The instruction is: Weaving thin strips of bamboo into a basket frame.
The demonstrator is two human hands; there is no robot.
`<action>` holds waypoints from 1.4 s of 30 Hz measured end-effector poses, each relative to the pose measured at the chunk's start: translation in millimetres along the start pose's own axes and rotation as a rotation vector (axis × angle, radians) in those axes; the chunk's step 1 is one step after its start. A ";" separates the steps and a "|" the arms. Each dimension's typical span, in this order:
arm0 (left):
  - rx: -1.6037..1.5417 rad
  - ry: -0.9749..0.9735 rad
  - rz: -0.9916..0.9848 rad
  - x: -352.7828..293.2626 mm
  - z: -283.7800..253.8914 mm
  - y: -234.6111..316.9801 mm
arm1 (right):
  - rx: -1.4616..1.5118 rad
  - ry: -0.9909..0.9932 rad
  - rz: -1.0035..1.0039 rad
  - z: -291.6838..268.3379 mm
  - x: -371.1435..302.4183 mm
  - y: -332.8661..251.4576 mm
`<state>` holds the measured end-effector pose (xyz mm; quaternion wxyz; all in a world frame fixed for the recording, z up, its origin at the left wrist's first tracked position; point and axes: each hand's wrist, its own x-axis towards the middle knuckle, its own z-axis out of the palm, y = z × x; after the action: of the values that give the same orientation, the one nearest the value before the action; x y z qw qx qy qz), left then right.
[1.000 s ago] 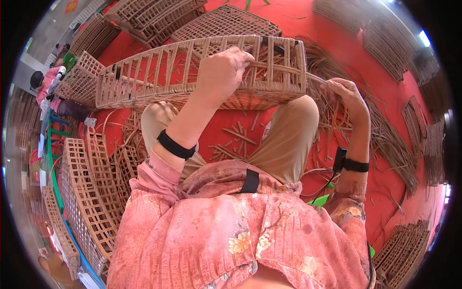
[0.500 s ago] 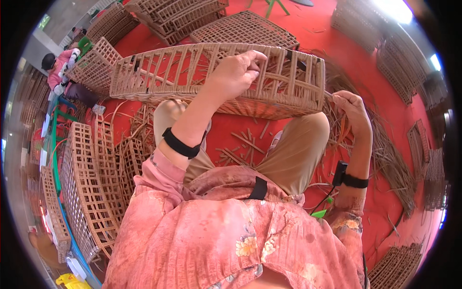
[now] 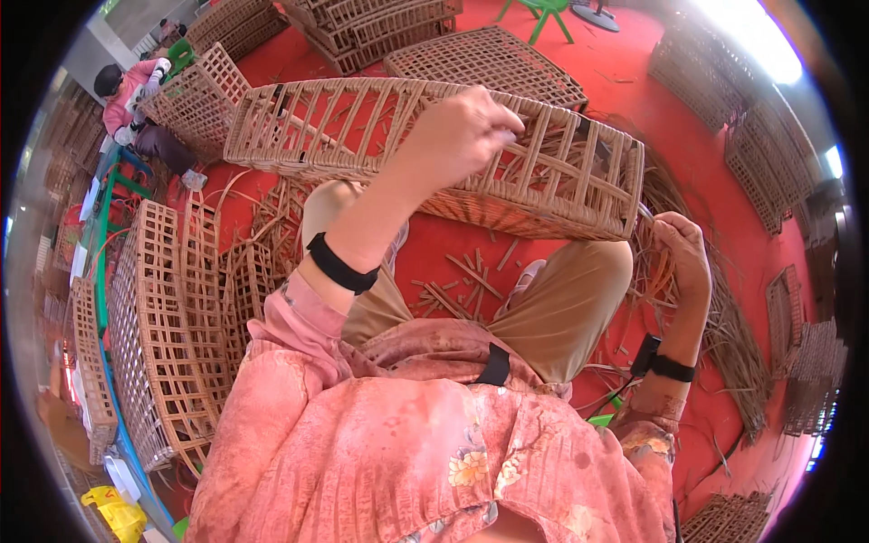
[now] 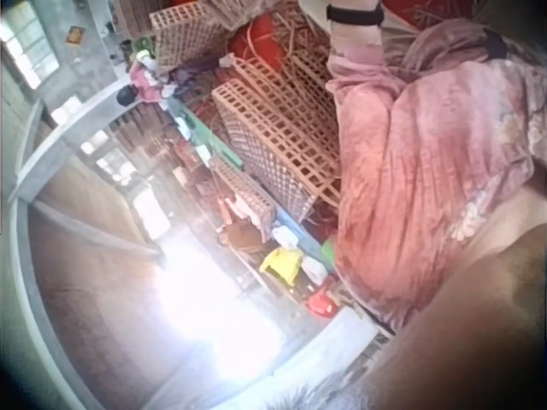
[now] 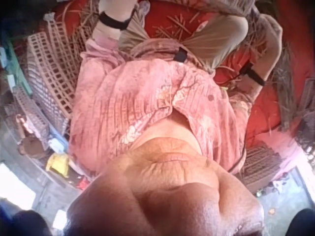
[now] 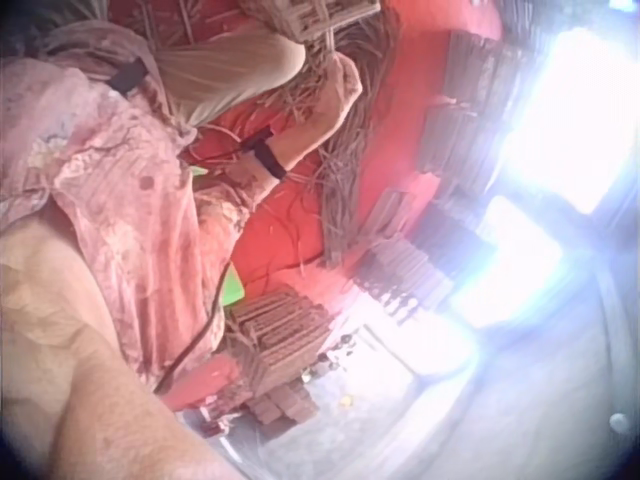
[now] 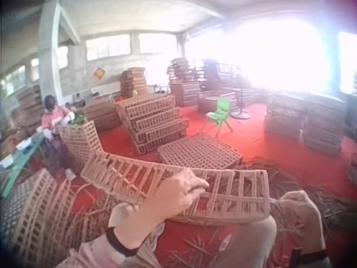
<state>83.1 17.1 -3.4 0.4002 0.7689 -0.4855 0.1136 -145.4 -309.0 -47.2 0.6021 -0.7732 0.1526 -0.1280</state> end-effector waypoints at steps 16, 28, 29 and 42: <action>0.228 -0.195 0.010 -0.1 -20.1 -14.6 | -0.064 0.061 0.019 1.4 -7.3 -17.3; 0.024 -0.172 -0.125 -6.8 -35.2 -33.2 | -0.121 0.057 -0.036 23.9 2.2 -32.6; 0.035 -0.207 -0.097 -8.8 -34.8 -32.8 | -0.117 0.055 -0.023 25.1 4.1 -31.9; -0.071 -0.043 -0.288 -38.8 -50.1 -45.9 | -0.199 0.025 0.016 -10.9 -7.3 -19.2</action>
<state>112.7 88.4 -15.7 0.4289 0.8182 -0.3823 0.0210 -154.8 -311.5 -26.0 0.5214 -0.8262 0.1783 -0.1171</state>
